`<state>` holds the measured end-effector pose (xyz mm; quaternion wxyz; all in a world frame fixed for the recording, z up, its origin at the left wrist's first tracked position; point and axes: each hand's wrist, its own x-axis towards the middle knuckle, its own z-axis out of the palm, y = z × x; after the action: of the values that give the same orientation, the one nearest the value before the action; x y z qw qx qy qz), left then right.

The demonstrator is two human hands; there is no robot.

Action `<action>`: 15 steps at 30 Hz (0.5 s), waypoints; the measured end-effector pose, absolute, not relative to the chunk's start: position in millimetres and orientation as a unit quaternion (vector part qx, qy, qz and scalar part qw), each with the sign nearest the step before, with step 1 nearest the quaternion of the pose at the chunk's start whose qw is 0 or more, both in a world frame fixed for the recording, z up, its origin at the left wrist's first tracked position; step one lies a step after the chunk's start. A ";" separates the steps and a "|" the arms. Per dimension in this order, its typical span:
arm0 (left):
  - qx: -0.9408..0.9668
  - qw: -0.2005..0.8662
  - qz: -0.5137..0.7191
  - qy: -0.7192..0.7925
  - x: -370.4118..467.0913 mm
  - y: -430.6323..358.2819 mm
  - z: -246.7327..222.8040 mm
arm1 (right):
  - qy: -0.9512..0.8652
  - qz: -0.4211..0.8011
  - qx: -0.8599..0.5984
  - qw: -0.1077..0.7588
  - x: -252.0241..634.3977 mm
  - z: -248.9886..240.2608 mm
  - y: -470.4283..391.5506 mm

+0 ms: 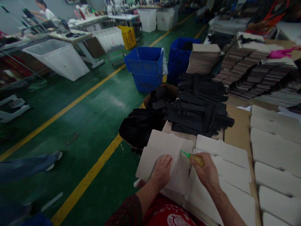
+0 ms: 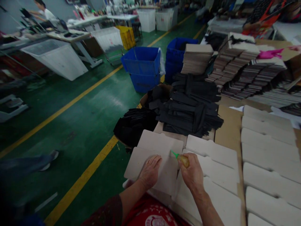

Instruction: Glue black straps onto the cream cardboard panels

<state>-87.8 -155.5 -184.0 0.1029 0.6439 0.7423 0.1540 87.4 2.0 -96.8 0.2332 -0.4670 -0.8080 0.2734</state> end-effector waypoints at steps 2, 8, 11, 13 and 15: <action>0.643 0.101 0.156 0.743 -87.7 -155.2 -183.4 | -0.821 0.265 -0.451 0.227 84.7 -95.5 3.5; 0.641 0.103 0.160 0.743 -87.2 -155.4 -181.8 | -0.854 0.209 -0.443 0.177 81.3 -80.8 10.0; 0.638 0.108 0.161 0.745 -86.8 -155.0 -181.3 | -0.861 0.191 -0.450 0.138 83.4 -70.9 11.7; 0.636 0.110 0.161 0.747 -87.7 -155.0 -180.3 | -0.866 0.190 -0.447 0.121 84.1 -66.4 11.5; 0.636 0.112 0.160 0.747 -89.7 -155.3 -179.3 | -0.869 0.199 -0.440 0.113 83.3 -64.8 10.4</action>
<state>-89.7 -155.3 -179.3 0.1120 0.6357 0.7469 0.1598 83.3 10.4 -64.8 0.1128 -0.4395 -0.8686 0.1992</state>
